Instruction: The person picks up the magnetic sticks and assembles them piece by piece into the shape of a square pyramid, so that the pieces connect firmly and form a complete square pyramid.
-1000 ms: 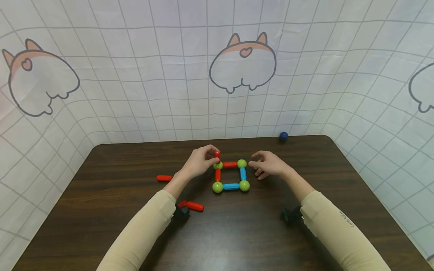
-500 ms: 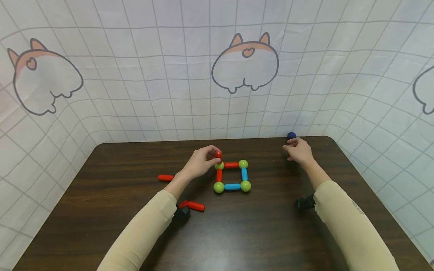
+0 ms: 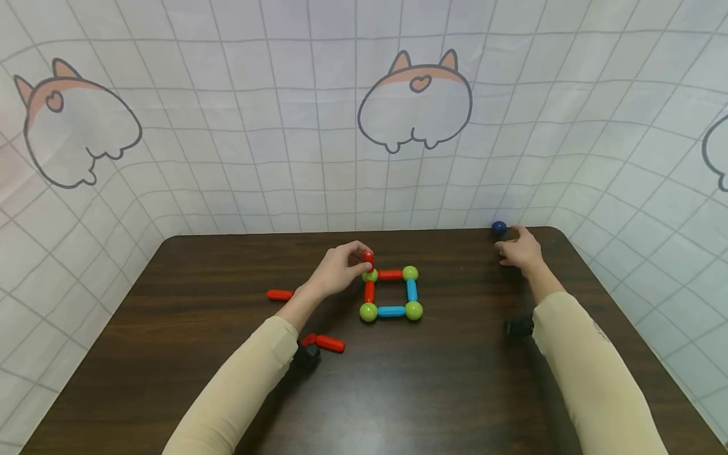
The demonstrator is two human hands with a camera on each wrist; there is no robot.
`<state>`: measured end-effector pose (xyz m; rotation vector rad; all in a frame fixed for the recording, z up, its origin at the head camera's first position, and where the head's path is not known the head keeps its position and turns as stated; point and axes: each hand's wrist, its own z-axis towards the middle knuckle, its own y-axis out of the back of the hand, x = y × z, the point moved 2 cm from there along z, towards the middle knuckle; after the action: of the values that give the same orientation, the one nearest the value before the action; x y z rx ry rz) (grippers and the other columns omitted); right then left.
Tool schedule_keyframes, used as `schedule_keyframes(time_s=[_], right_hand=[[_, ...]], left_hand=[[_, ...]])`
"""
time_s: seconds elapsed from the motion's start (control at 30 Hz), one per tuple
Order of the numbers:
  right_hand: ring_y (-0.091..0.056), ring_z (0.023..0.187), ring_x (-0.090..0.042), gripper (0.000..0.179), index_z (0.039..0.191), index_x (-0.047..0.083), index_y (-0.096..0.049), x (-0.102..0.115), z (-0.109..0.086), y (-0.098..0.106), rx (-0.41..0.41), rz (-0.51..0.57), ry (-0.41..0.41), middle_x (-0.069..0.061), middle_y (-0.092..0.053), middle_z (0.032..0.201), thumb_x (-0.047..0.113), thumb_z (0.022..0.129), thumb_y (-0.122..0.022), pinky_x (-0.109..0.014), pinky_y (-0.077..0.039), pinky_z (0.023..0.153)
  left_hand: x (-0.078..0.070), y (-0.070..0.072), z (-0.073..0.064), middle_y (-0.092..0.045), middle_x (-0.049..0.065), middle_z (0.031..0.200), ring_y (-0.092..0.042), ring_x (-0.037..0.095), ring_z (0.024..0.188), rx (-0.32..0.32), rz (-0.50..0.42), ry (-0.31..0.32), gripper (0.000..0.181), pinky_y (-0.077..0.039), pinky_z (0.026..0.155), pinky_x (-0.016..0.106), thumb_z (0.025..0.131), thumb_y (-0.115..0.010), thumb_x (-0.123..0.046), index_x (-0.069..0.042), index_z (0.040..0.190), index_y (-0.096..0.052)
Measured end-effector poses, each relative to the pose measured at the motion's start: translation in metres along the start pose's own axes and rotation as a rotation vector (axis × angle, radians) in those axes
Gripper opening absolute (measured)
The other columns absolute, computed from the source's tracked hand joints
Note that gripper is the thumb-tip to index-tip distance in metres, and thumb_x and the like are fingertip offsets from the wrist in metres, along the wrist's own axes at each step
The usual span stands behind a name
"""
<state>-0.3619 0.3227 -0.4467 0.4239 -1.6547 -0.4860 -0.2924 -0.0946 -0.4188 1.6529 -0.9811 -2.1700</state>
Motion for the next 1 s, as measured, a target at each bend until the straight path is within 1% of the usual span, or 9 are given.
schedule_keyframes(time_s=[0.07, 0.23, 0.3, 0.47, 0.63, 0.7, 0.77, 0.87, 1.0], right_hand=[[-0.062, 0.108, -0.039, 0.074, 0.162, -0.004, -0.009, -0.001, 0.0021, 0.0018, 0.017, -0.001, -0.001, -0.033, -0.051, 0.13, 0.011, 0.105, -0.054, -0.027, -0.06, 0.071], [-0.065, 0.086, -0.02, 0.074, 0.161, -0.005, -0.012, -0.0022, 0.0026, 0.0032, 0.007, -0.002, -0.002, -0.026, -0.057, 0.117, 0.009, 0.103, -0.056, -0.024, -0.059, 0.067], [-0.064, 0.082, -0.017, 0.073, 0.16, -0.006, -0.013, -0.0021, 0.0015, 0.0026, -0.004, 0.003, 0.007, -0.024, -0.058, 0.113, 0.009, 0.103, -0.056, -0.023, -0.058, 0.065], [-0.064, 0.084, -0.017, 0.073, 0.16, -0.008, -0.012, -0.0031, -0.0006, 0.0009, -0.004, -0.012, 0.035, -0.031, -0.055, 0.124, 0.01, 0.103, -0.056, -0.023, -0.058, 0.067], [-0.065, 0.068, -0.004, 0.074, 0.159, -0.008, -0.013, -0.0025, -0.0037, -0.0007, 0.015, -0.048, 0.04, -0.036, -0.052, 0.134, 0.014, 0.104, -0.057, -0.023, -0.057, 0.068], [-0.064, 0.067, -0.002, 0.074, 0.159, -0.008, -0.014, -0.0014, -0.0053, -0.0016, 0.027, -0.059, 0.041, -0.036, -0.051, 0.135, 0.015, 0.104, -0.058, -0.023, -0.057, 0.068], [-0.065, 0.07, -0.006, 0.075, 0.159, -0.008, -0.014, -0.0008, -0.0058, -0.0021, 0.044, -0.073, 0.046, -0.036, -0.05, 0.136, 0.016, 0.104, -0.057, -0.024, -0.057, 0.07], [-0.069, 0.086, -0.022, 0.076, 0.16, -0.007, -0.011, 0.0005, -0.0055, -0.0023, 0.073, -0.066, 0.045, -0.037, -0.047, 0.139, 0.016, 0.105, -0.057, -0.025, -0.057, 0.073], [-0.059, 0.113, -0.041, 0.079, 0.161, -0.006, -0.004, 0.0036, -0.0032, -0.0011, 0.1, -0.016, 0.031, -0.04, -0.041, 0.142, 0.013, 0.105, -0.056, -0.025, -0.058, 0.075]], left_hand=[[0.0001, 0.0003, 0.0004, -0.07, 0.003, 0.109, -0.066, 0.02, 0.099, -0.002, -0.002, 0.001, 0.023, -0.055, 0.086, 0.037, 0.1, -0.071, -0.014, -0.01, 0.122, -0.067], [-0.0003, 0.0003, 0.0, -0.069, 0.004, 0.11, -0.066, 0.021, 0.101, 0.006, -0.004, -0.002, 0.023, -0.055, 0.087, 0.037, 0.1, -0.07, -0.014, -0.009, 0.122, -0.066], [-0.0004, 0.0005, -0.0003, -0.069, 0.005, 0.11, -0.066, 0.021, 0.101, 0.006, -0.006, 0.001, 0.023, -0.055, 0.087, 0.037, 0.1, -0.07, -0.014, -0.009, 0.122, -0.066], [-0.0013, 0.0019, -0.0005, -0.069, 0.005, 0.11, -0.067, 0.021, 0.101, 0.002, -0.007, 0.012, 0.024, -0.055, 0.087, 0.038, 0.1, -0.07, -0.015, -0.009, 0.123, -0.066], [-0.0001, 0.0027, -0.0017, -0.069, 0.004, 0.109, -0.066, 0.02, 0.1, 0.007, -0.008, 0.028, 0.025, -0.054, 0.087, 0.037, 0.1, -0.07, -0.015, -0.009, 0.124, -0.066], [0.0006, 0.003, -0.0026, -0.069, 0.005, 0.109, -0.066, 0.021, 0.1, 0.01, -0.015, 0.033, 0.026, -0.054, 0.088, 0.037, 0.099, -0.071, -0.015, -0.009, 0.125, -0.066], [0.0009, 0.0037, -0.004, -0.069, 0.005, 0.11, -0.065, 0.021, 0.1, 0.01, -0.023, 0.037, 0.028, -0.054, 0.088, 0.038, 0.099, -0.071, -0.015, -0.009, 0.126, -0.065], [0.0015, 0.0049, -0.0059, -0.068, 0.005, 0.111, -0.065, 0.022, 0.103, 0.012, -0.038, 0.039, 0.03, -0.053, 0.09, 0.039, 0.099, -0.072, -0.017, -0.009, 0.127, -0.064], [0.0033, 0.0061, -0.0083, -0.068, 0.006, 0.114, -0.065, 0.023, 0.105, 0.019, -0.051, 0.038, 0.032, -0.053, 0.092, 0.04, 0.099, -0.072, -0.018, -0.009, 0.128, -0.063]])
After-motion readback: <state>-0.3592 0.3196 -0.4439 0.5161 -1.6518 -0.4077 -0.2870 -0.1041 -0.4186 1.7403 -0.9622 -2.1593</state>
